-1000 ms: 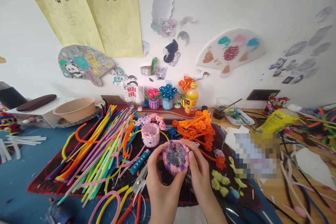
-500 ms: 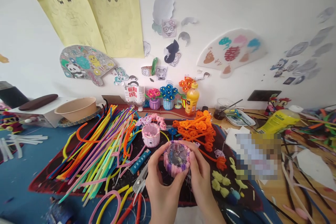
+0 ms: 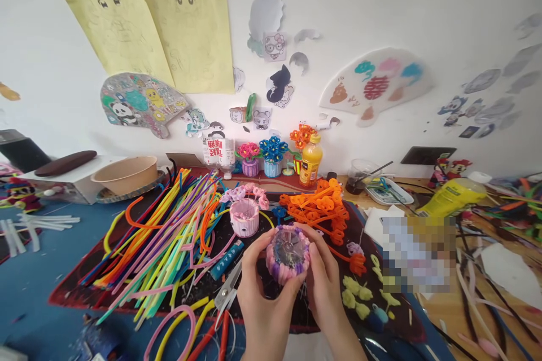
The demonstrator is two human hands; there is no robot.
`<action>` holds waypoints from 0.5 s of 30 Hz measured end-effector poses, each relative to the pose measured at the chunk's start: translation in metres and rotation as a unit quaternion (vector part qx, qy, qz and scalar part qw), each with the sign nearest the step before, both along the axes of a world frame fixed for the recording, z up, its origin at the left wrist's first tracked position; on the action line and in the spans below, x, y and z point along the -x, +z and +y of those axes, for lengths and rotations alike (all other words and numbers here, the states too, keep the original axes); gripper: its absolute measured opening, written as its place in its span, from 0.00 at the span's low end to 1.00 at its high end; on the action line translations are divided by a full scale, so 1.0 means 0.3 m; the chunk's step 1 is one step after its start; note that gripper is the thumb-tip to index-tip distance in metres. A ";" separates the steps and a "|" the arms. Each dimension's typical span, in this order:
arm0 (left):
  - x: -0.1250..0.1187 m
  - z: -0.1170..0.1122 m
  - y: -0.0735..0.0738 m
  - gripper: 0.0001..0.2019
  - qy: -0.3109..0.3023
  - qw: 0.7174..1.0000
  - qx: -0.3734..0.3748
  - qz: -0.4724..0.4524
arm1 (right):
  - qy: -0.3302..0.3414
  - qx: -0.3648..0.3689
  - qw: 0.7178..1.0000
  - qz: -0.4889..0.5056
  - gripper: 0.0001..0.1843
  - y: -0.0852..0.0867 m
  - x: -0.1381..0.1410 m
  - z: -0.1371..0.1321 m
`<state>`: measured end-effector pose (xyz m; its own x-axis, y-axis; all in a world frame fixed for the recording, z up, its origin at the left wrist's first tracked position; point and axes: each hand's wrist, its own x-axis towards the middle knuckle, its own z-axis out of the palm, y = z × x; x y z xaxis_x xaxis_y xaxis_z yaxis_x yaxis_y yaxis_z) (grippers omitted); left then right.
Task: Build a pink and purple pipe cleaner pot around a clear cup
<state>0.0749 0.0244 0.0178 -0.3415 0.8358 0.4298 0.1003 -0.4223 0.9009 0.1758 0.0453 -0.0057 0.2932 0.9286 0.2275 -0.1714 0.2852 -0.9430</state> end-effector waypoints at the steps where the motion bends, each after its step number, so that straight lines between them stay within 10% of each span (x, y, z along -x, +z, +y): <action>1: 0.001 0.000 -0.002 0.29 0.003 1.000 0.001 0.001 | 0.004 -0.003 1.000 0.001 0.16 0.003 0.000 0.000; 8: 0.014 0.002 0.001 0.27 0.016 1.000 0.012 -0.007 | 0.081 -0.032 0.996 -0.003 0.19 0.051 0.007 -0.006; 15: -0.005 -0.035 0.050 0.23 -0.003 1.000 0.015 -0.012 | 0.145 -0.002 0.987 0.076 0.46 0.057 0.024 -0.026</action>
<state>0.0763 0.0139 0.0328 -0.3459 0.8509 0.3955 0.0757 -0.3948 0.9156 0.1686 0.0376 0.0115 0.0468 0.9778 0.2044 -0.3851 0.2064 -0.8995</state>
